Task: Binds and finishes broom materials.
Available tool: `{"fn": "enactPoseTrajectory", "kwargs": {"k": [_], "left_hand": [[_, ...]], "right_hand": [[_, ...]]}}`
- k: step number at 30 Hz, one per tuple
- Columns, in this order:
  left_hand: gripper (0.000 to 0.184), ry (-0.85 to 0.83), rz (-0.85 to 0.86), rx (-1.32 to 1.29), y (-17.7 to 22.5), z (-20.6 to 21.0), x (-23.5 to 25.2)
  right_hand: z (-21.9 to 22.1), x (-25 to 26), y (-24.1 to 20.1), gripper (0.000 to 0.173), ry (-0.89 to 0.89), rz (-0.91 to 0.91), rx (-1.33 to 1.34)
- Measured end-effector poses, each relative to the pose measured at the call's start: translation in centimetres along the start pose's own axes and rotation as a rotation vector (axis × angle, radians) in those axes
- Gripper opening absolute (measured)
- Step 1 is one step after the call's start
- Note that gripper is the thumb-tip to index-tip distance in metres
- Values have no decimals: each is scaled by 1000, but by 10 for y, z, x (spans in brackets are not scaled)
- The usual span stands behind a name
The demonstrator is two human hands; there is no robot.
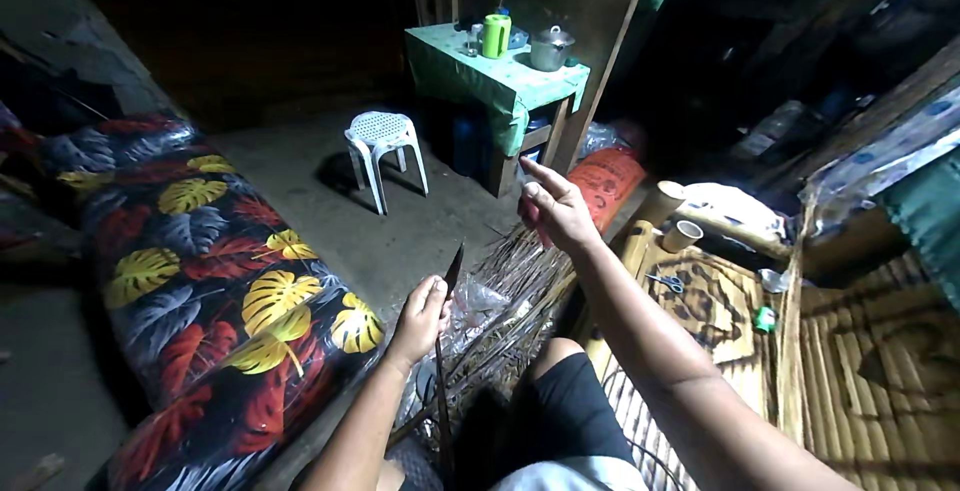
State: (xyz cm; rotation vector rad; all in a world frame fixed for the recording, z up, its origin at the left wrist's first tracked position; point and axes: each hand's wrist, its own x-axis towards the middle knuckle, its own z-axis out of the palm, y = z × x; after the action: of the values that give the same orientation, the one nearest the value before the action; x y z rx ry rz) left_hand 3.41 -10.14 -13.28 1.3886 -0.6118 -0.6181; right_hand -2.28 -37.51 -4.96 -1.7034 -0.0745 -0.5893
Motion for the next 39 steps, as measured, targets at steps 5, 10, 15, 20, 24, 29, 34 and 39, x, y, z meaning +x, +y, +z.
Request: {"fn": "enactPoseTrajectory", "kwargs": {"k": [5,10,15,20,24,29,34,39], "left_hand": [[30,121,63,104,5,8,4],[28,113,134,155,6,12,2],[26,82,203,205,1,-1,2],[29,91,190,355,-4,-14,4],[31,82,153,446,0,-25,1],[23,-66,64,290,-2,-39,0],[29,-236,-147,47,6,-50,-5],[33,-267,-194,50,3,-56,-6]], "right_hand": [[52,-35,14,46,-252,285,28],[78,-37,23,25,-328,128,65],[73,-15,11,27,-184,-8,86],[72,-15,1,26,-182,-79,103],[78,-38,17,25,-319,0,44],[87,-47,40,24,-429,-28,-36],[86,-47,45,24,-428,-111,-63],[74,-47,42,26,-313,-132,-36]]}}
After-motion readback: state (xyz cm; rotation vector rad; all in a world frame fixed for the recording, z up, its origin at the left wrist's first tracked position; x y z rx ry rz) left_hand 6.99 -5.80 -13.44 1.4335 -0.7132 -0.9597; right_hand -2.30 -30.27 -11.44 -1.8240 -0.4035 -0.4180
